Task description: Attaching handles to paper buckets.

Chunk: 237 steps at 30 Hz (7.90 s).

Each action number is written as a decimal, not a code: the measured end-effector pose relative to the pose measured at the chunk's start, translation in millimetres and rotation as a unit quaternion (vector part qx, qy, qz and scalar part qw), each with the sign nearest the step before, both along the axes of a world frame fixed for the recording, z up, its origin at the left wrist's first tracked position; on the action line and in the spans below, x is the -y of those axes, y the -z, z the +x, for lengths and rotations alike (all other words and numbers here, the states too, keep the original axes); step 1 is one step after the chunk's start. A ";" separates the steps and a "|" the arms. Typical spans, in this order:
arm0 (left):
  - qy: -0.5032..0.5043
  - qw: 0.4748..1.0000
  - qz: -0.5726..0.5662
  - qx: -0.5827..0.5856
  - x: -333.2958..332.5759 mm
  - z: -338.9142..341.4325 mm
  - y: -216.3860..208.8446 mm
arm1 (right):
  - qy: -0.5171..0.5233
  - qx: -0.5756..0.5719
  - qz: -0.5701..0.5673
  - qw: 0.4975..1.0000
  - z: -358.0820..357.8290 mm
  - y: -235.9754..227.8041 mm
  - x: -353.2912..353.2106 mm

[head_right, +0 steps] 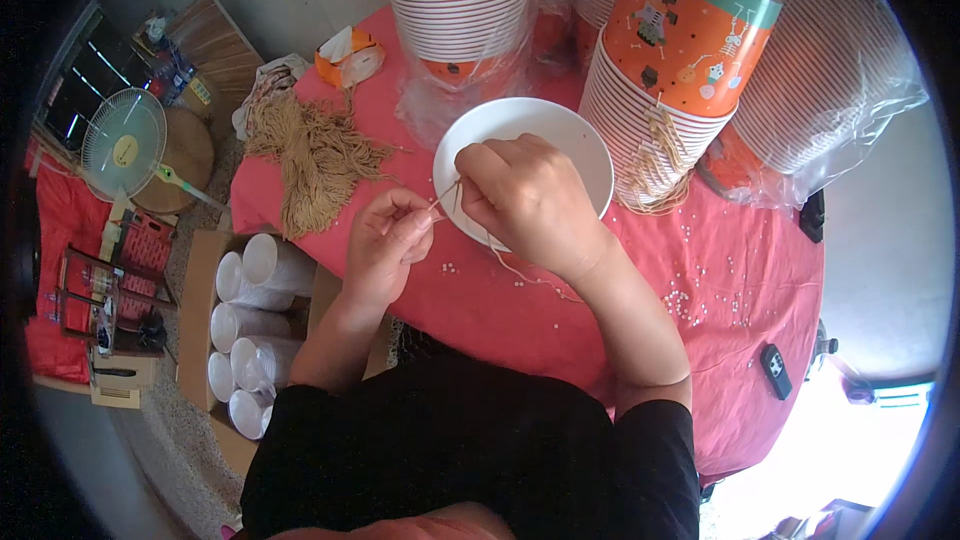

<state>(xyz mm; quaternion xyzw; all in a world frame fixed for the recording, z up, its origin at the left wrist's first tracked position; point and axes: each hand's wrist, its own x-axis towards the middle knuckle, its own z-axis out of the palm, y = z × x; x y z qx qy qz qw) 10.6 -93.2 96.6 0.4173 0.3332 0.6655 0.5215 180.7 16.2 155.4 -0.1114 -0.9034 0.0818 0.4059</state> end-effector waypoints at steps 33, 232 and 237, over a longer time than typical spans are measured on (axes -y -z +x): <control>-0.152 0.938 0.139 -0.280 -14.9 -7.0 -29.2 | 0.001 0.019 0.152 0.988 8.7 -15.7 13.4; -0.087 0.965 0.049 -0.241 -25.9 11.6 -12.8 | -0.083 0.069 -0.149 0.983 38.0 -23.2 -6.1; -0.006 0.974 0.010 -0.226 -24.5 10.5 -17.1 | -0.088 0.045 -0.147 0.984 28.7 -18.1 -7.3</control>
